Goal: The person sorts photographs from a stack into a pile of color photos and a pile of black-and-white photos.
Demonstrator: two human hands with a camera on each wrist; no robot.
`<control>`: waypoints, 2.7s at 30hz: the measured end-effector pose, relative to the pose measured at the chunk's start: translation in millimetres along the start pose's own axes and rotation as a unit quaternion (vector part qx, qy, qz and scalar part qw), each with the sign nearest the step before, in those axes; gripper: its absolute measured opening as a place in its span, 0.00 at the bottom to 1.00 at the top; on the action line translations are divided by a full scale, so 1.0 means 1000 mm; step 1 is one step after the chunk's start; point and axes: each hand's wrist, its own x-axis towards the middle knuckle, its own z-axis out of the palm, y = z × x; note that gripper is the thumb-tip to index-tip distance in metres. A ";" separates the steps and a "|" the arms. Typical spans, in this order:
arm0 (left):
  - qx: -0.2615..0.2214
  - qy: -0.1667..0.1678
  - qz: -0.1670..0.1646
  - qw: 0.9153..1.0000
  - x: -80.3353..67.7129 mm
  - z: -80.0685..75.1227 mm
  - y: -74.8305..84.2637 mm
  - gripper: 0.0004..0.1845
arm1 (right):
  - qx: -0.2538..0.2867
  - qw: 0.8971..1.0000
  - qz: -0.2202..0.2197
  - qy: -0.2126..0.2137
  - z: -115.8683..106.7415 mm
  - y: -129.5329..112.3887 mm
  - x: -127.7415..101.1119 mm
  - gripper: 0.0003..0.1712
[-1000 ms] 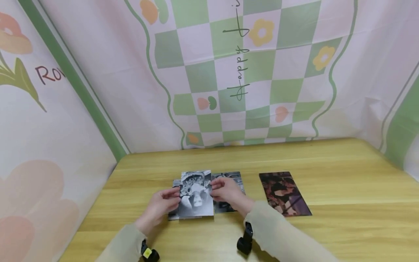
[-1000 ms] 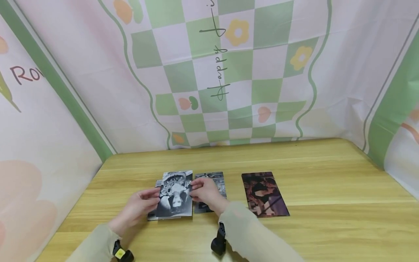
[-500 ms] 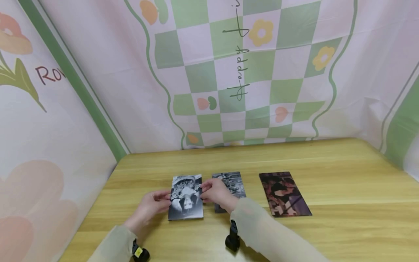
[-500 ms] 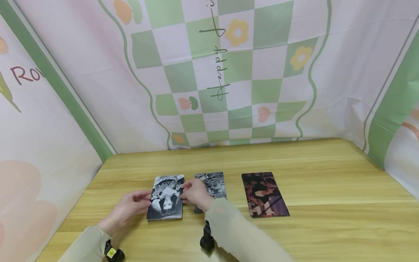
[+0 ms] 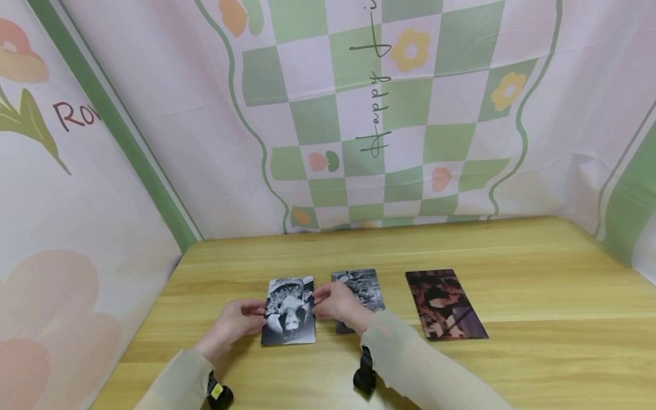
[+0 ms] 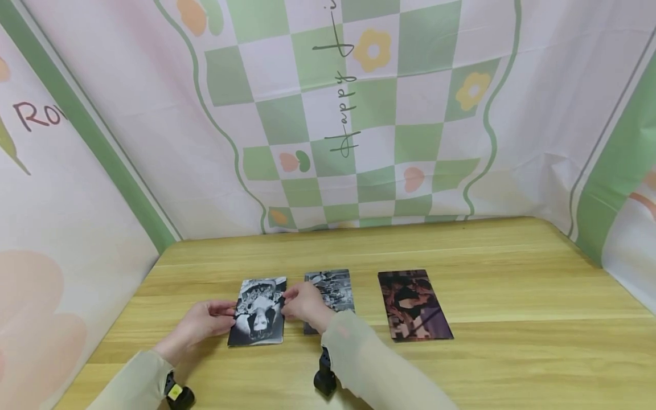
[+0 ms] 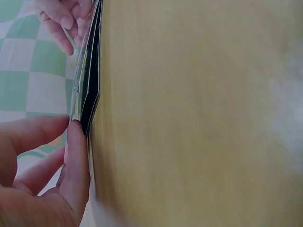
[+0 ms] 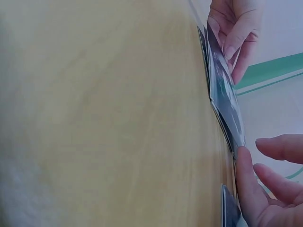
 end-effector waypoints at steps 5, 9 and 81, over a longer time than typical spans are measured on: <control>0.010 0.022 -0.017 1.000 0.001 0.002 0.000 0.20 | -0.001 1.000 -0.007 -0.008 0.000 0.001 -0.001 0.20; 0.014 0.030 -0.021 0.999 0.003 0.003 0.000 0.19 | -0.002 1.000 -0.011 -0.011 0.000 0.001 -0.002 0.20; -0.071 -0.135 0.063 0.986 -0.001 0.103 0.059 0.20 | 0.077 0.996 -0.047 0.001 -0.112 0.020 -0.047 0.24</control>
